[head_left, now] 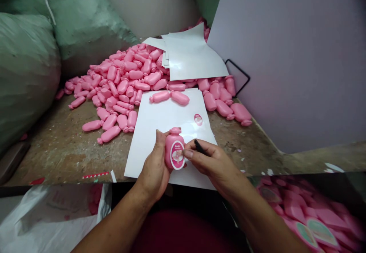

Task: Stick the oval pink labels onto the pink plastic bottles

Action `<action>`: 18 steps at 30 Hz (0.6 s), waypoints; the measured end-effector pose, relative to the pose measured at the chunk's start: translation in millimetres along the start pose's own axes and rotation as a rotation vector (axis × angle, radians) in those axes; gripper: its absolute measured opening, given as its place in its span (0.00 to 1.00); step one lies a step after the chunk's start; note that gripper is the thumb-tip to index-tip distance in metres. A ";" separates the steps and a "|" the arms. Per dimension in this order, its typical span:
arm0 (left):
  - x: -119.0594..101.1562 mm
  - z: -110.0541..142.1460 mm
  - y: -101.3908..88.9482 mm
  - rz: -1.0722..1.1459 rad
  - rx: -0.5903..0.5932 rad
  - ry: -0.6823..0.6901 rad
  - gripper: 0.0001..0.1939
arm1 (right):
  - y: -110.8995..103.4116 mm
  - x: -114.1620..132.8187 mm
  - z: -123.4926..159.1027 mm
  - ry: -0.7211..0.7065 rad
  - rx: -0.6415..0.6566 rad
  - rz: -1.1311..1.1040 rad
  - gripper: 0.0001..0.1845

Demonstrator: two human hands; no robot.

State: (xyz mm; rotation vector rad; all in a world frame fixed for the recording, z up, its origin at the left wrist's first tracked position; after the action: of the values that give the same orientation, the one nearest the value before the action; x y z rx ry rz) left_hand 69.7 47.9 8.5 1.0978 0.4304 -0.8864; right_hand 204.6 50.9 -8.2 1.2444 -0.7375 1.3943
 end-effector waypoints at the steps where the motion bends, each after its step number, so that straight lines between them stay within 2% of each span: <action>1: 0.1 -0.3 -0.5 0.003 -0.001 0.001 0.26 | 0.3 -0.3 -0.4 0.005 0.001 -0.001 0.16; 11: 2.9 -2.2 -3.5 -0.015 0.026 0.034 0.27 | 2.9 -3.5 -1.2 0.021 -0.026 -0.056 0.17; 18: 3.6 -2.1 -2.9 -0.012 0.001 0.032 0.27 | 3.2 -1.2 -1.8 0.035 -0.026 -0.058 0.17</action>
State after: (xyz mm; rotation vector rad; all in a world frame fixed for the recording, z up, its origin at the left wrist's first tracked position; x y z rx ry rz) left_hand 69.8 47.8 3.4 1.1125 0.4631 -0.8803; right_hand 200.9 51.5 -9.2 1.2090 -0.6883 1.3520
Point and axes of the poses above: each hand's wrist, its own z-axis away from the middle knuckle, its own y-axis out of the palm, x = y × z, the point moved 1 cm from there along -z, towards the middle knuckle, and after that the axes turned 2 degrees about z, right-handed, at the moved point
